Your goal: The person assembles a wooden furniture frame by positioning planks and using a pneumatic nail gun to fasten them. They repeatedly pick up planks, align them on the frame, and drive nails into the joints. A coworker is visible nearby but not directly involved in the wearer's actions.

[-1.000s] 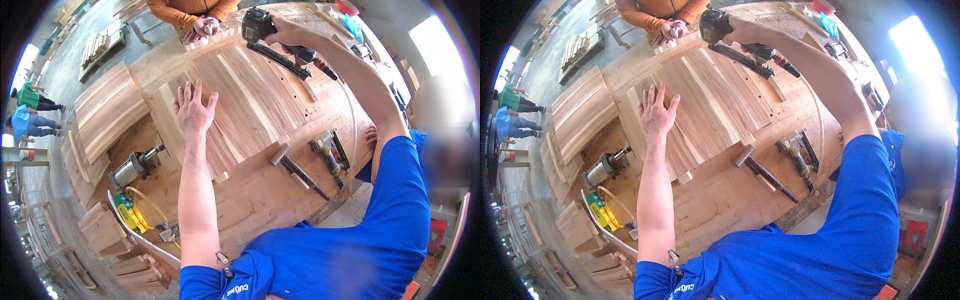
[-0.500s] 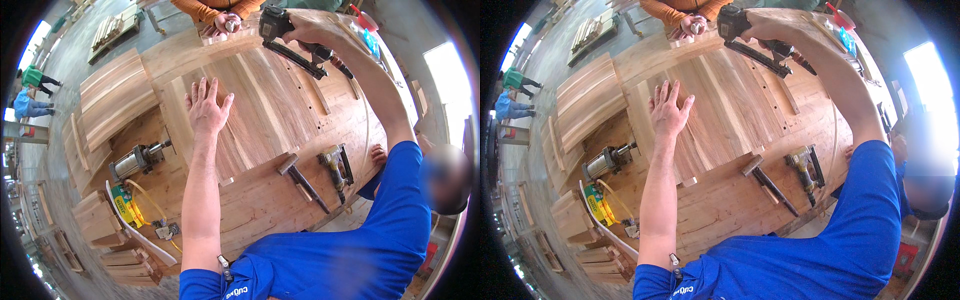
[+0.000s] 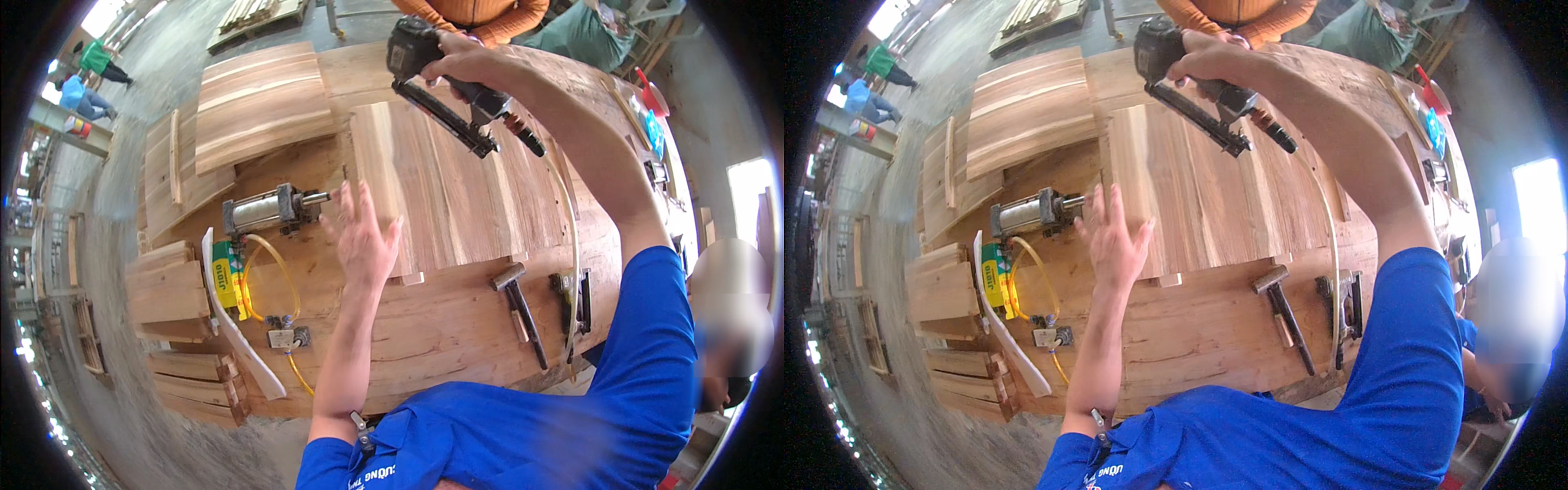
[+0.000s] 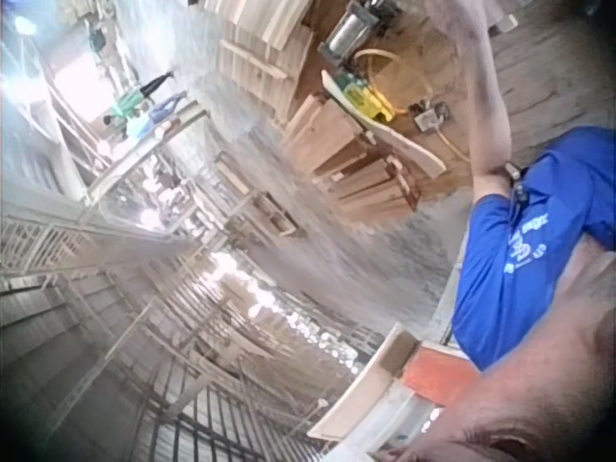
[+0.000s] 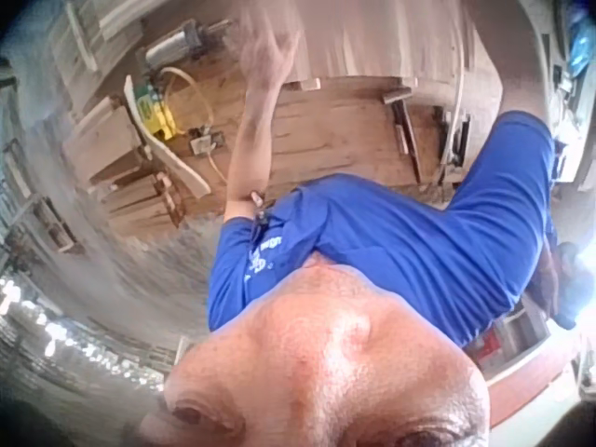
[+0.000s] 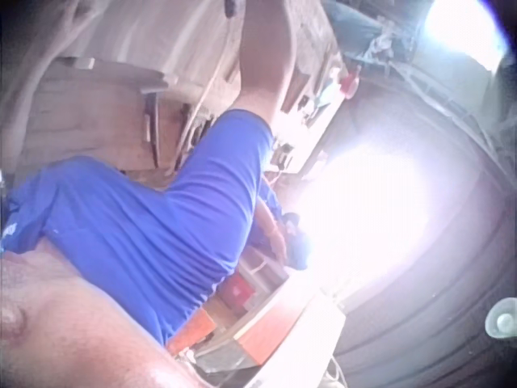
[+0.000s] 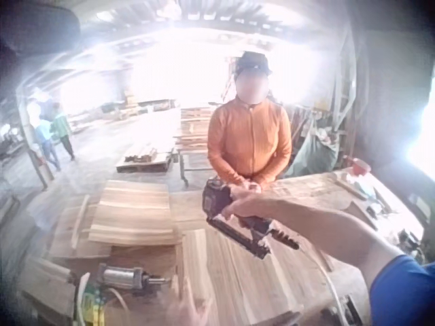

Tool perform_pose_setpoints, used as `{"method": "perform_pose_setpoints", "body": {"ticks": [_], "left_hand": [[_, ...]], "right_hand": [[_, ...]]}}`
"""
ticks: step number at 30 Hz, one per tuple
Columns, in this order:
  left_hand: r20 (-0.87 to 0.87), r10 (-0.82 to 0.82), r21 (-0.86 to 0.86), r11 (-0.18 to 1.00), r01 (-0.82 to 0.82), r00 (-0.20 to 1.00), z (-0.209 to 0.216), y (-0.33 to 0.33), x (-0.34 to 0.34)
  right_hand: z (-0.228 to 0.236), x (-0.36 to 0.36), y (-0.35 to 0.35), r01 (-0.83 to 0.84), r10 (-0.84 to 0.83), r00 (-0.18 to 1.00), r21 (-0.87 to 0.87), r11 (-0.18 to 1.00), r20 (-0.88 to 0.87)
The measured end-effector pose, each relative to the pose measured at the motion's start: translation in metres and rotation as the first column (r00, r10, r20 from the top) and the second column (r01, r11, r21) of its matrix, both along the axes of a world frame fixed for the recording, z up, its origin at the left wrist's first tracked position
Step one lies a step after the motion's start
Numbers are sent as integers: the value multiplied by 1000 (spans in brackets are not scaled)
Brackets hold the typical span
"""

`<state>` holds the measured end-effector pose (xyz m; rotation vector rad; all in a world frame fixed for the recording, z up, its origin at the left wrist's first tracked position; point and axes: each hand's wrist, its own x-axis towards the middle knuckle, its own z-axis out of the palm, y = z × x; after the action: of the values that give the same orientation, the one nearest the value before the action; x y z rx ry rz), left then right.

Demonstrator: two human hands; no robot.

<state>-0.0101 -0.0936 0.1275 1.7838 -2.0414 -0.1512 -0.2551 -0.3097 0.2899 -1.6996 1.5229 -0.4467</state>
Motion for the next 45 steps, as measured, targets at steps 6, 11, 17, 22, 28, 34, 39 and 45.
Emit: {"method": "perform_pose_setpoints", "body": {"ticks": [6,11,17,22,28,34,39,45], "left_hand": [[-476,229,210,967,-143,849,0,89,38],[-671,329,428,904,-14,665,-34,120,26],[-741,289,362,932,-1,607,-43,115,19],[-735,309,347,936,-57,604,-47,117,21],[-734,396,436,898,-64,551,-36,110,30],[-747,414,469,883,-28,521,-43,106,35],[-776,439,484,875,-20,452,-45,106,34],[-772,432,479,878,-21,466,-37,107,34]], "right_hand": [[-25,54,-15,-104,104,995,61,993,0],[-22,74,-14,-131,133,990,52,990,-44],[-30,66,-19,-96,96,989,5,995,-110],[-3,75,26,-128,125,991,-57,990,-50],[6,73,129,-268,269,962,20,963,-46],[-5,86,210,-226,237,972,296,928,-2],[-13,88,231,-290,299,954,252,923,3],[-14,86,236,-279,312,938,204,938,-154]]}}
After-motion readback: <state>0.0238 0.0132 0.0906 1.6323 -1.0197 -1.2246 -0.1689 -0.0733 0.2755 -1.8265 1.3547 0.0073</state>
